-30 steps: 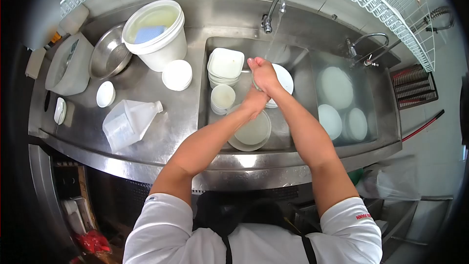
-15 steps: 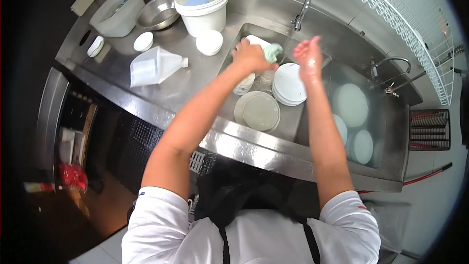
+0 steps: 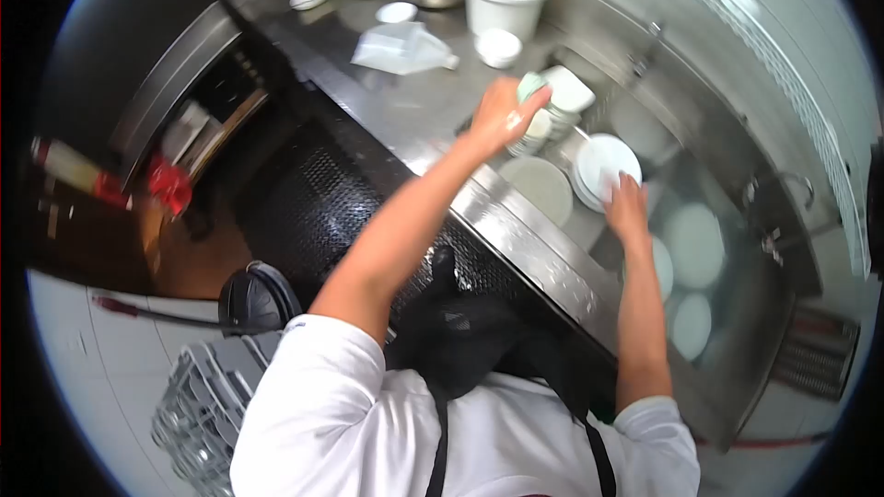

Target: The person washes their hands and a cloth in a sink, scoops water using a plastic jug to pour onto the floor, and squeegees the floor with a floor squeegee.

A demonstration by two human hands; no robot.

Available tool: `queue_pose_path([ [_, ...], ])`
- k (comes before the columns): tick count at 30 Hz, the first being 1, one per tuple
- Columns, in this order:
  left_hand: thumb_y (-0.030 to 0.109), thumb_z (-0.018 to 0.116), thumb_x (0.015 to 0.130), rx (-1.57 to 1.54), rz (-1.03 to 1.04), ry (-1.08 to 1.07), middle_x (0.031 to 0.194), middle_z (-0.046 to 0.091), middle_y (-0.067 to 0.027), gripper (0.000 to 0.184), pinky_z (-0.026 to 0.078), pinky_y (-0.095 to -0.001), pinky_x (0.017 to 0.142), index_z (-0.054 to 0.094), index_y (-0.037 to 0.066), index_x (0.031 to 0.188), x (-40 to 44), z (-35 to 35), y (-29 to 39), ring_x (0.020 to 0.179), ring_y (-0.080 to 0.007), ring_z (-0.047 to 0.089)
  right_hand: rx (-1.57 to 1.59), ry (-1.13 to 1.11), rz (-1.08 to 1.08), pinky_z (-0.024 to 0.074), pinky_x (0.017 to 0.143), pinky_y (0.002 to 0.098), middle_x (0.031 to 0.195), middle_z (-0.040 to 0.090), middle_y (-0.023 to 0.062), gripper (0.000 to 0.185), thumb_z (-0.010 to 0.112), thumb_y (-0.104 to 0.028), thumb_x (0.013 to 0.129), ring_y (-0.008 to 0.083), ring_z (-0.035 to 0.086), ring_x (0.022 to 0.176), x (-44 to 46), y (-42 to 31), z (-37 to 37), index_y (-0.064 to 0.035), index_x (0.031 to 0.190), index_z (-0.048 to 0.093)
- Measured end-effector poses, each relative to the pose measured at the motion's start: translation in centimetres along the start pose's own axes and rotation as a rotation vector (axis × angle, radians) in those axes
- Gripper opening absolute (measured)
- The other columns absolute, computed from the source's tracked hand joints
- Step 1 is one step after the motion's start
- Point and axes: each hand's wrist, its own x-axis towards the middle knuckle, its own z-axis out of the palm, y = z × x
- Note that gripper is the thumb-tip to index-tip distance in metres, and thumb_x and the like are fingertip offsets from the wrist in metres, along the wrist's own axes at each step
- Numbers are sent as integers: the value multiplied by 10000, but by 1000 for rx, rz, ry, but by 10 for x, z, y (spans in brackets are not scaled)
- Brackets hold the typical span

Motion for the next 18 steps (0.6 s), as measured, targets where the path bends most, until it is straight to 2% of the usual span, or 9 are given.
queue_pose_path([
  [2,455,596,862,-367,-58,309,911,677,-182,500,468,-404,749,672,-37,905,-69,-35,-22,854,-287,631,-211,149,-2,480,842,302,990,659,105,282,572,-142,910,195,625,967,-52,34,21,-16,1161,585],
  [3,426,607,864,-543,-71,474,875,678,-165,466,468,-380,724,677,-34,881,-101,-39,-54,804,-240,631,247,349,215,487,780,270,937,647,78,264,575,-143,916,150,617,876,-67,50,25,7,1133,585],
  [5,361,636,857,-455,-639,622,800,668,-106,394,455,-339,682,667,-24,934,-178,-41,-141,700,-177,588,44,442,233,472,716,233,890,626,42,238,598,-168,923,103,570,769,-87,40,14,20,1069,581],
  [6,354,666,834,-502,-866,845,787,666,-103,403,452,-346,685,661,-28,961,-211,-30,-177,713,-179,588,19,423,233,476,713,241,895,622,42,233,602,-188,929,107,576,771,-90,38,8,10,1049,577],
  [9,291,737,779,-221,-1144,829,1111,599,-162,549,494,-407,861,524,20,1206,-294,-25,-258,929,-244,623,124,401,224,458,709,249,873,610,9,235,589,-243,940,99,561,769,-70,33,6,-31,1044,594],
  [11,302,747,778,-1000,-1005,933,1088,587,-139,544,476,-455,875,495,52,1190,-301,-60,-215,1008,-226,589,143,315,204,459,749,254,935,623,30,267,565,-274,957,110,575,817,-54,3,12,-28,1057,593],
  [13,331,715,816,-1008,-1042,970,1161,564,-58,535,446,-495,894,473,102,1234,-299,-81,-213,1050,-233,569,166,240,206,461,769,259,973,628,46,286,549,-289,966,117,582,845,-38,-40,27,-24,1064,592],
  [15,342,691,833,-1269,-982,950,1243,546,-36,557,409,-509,934,479,102,1290,-293,-103,-224,1075,-238,561,162,165,168,462,792,270,1015,628,63,302,521,-301,979,130,586,870,-25,-55,41,-21,1068,590],
  [18,362,644,860,-1568,-821,1044,1189,582,-59,456,330,-522,991,550,133,1243,-274,-126,-258,1136,-220,509,160,93,123,463,774,265,958,625,50,269,527,-267,980,134,576,827,-14,-81,70,-10,1017,598],
])
